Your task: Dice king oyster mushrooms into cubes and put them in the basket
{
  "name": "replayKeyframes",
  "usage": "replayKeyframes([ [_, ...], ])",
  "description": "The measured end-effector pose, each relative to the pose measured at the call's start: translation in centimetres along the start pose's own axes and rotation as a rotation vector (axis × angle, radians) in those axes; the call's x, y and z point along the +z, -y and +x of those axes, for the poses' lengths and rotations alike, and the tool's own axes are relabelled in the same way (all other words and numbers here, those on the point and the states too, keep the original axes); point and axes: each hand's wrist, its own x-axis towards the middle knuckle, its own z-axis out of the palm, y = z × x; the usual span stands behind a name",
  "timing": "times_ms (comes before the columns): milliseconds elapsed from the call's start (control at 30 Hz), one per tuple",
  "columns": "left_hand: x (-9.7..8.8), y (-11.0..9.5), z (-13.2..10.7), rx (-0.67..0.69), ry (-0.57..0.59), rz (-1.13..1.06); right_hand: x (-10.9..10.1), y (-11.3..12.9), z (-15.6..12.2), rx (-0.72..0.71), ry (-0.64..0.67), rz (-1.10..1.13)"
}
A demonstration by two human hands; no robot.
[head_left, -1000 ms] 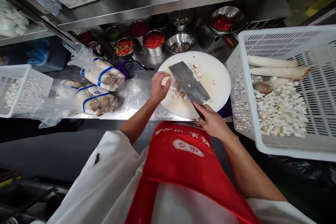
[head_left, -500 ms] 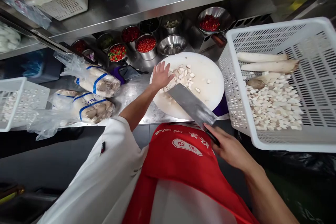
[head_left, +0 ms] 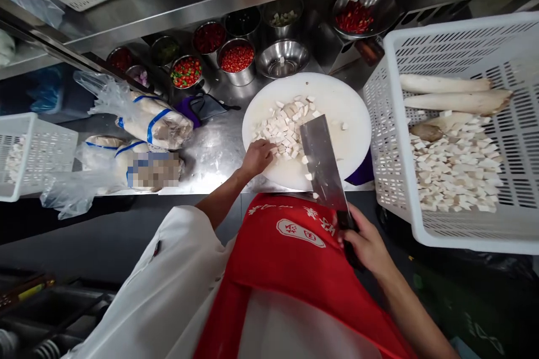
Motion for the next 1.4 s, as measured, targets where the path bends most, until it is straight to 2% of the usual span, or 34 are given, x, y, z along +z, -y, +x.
replayKeyframes([
  [133, 0.0, -0.3, 0.2, -0.097, -0.102, -0.12, 2.2, 2.3, 2.0, 0.055, 0.036, 0.234],
  [267, -0.8, -0.3, 0.2, -0.138, -0.241, -0.271, 3.3, 3.5, 3.3, 0.017, 0.022, 0.293],
  [367, -1.8, -1.7, 0.4, -0.105, -0.367, -0.295, 4.0, 4.1, 4.0, 0.007, 0.035, 0.278],
  [433, -2.0, -3.7, 0.7, 0.0, -0.359, -0.229, 4.9, 4.5, 4.5, 0.012, 0.028, 0.292],
  [500, -1.5, -6.0, 1.4, 0.097, -0.289, -0.13, 6.0, 5.0, 5.1, 0.015, 0.005, 0.354],
  [533, -1.1, -6.8, 1.9, 0.112, -0.25, -0.085, 6.4, 5.2, 5.3, 0.012, -0.005, 0.392],
  [600, -0.1, -7.5, 3.0, 0.056, -0.188, -0.019, 6.9, 5.4, 5.7, 0.001, -0.014, 0.457],
  [767, 0.7, -5.6, 4.9, -0.213, -0.104, 0.07, 5.5, 4.2, 5.7, -0.031, -0.061, 0.499],
  [833, 0.5, -5.3, 4.9, -0.201, -0.13, 0.078, 4.9, 3.8, 5.9, -0.044, -0.102, 0.51],
  [967, -0.1, -4.7, 4.5, -0.068, -0.217, 0.018, 4.6, 4.1, 7.0, -0.062, -0.163, 0.519],
  [1067, -0.8, -1.6, 4.3, -0.212, -0.357, -0.05, 3.3, 3.9, 7.2, -0.069, -0.242, 0.474],
  [1133, -1.2, 1.2, 3.8, -0.327, -0.394, -0.058, 1.7, 3.1, 6.6, -0.058, -0.333, 0.416],
  [1167, -1.2, 2.3, 3.4, -0.333, -0.364, -0.045, 0.8, 2.6, 6.1, -0.046, -0.381, 0.375],
  [1233, -0.9, 3.6, 2.5, -0.258, -0.248, 0.001, -0.7, 1.2, 5.0, 0.001, -0.45, 0.28],
  [1300, -0.2, 3.4, 1.6, -0.142, -0.139, 0.058, -1.5, 0.0, 3.9, 0.08, -0.462, 0.228],
  [1400, 1.1, 1.7, 0.8, -0.029, -0.054, 0.112, -1.3, -1.7, 2.8, 0.179, -0.4, 0.332],
])
